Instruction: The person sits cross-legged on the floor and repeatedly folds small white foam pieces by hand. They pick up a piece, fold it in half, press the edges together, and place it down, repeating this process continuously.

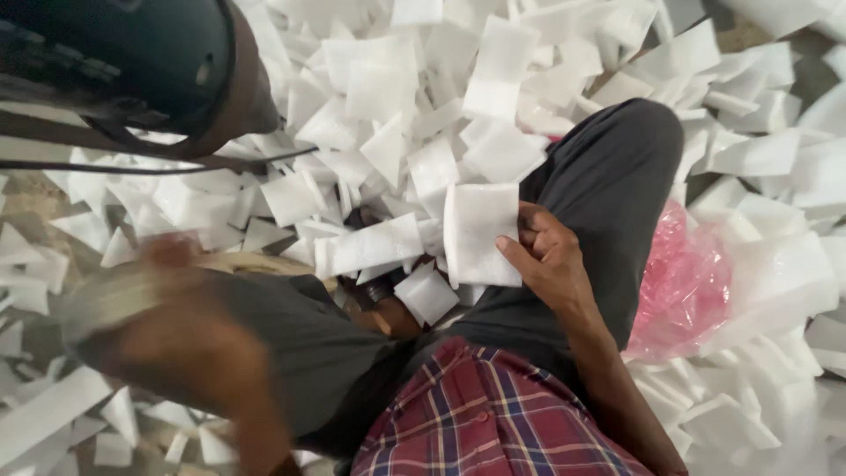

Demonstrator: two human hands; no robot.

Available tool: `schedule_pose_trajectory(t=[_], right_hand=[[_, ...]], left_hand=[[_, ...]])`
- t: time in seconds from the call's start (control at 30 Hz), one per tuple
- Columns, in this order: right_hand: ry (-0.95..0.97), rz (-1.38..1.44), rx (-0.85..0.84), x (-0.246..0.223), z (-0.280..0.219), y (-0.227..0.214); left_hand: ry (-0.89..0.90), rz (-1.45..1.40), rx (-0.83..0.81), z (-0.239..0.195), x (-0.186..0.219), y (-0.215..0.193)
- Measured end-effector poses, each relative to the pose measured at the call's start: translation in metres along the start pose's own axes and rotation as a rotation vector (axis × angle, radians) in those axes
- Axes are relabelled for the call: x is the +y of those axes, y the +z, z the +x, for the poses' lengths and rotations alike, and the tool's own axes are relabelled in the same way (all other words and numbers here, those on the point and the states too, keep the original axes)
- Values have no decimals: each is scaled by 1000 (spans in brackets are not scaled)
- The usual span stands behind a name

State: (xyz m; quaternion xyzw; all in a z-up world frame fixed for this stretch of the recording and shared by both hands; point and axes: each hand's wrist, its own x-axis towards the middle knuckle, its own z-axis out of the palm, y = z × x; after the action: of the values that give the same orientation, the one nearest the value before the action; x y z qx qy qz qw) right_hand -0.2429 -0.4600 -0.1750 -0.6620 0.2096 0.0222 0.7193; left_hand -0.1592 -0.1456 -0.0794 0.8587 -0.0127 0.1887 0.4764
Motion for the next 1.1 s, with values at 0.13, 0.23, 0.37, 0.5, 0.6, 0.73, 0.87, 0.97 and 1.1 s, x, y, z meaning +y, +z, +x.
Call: schedule_pose_trajectory(t=[0.13, 0.23, 0.37, 0.5, 0.6, 0.73, 0.87, 0.97, 1.1], right_hand=[[108, -86, -107, -7, -2, 12], [169, -136, -160, -4, -6, 18], [153, -58, -172, 0, -4, 24], [120, -78, -152, 0, -5, 22], [127, -138, -87, -5, -5, 22], [180, -169, -68, -12, -5, 23], [120, -102, -115, -9, 0, 24], [155, -44, -144, -2, 5, 25], [200, 67, -212, 0, 15, 33]], left_hand=[[-522, -268, -502, -72, 3, 54], [-638, -744, -541, -95, -2, 72], [-916, -948, -530, -103, -15, 74], [-984, -1002, -476, -113, -38, 83], [-1043, -1046, -463, -121, -45, 88], [-982, -1022, -410, -119, -44, 90], [-906, -1057, -398, -110, -33, 87], [-767, -1000, -433, -102, -23, 82], [-699, -1003, -405, -92, -16, 74]])
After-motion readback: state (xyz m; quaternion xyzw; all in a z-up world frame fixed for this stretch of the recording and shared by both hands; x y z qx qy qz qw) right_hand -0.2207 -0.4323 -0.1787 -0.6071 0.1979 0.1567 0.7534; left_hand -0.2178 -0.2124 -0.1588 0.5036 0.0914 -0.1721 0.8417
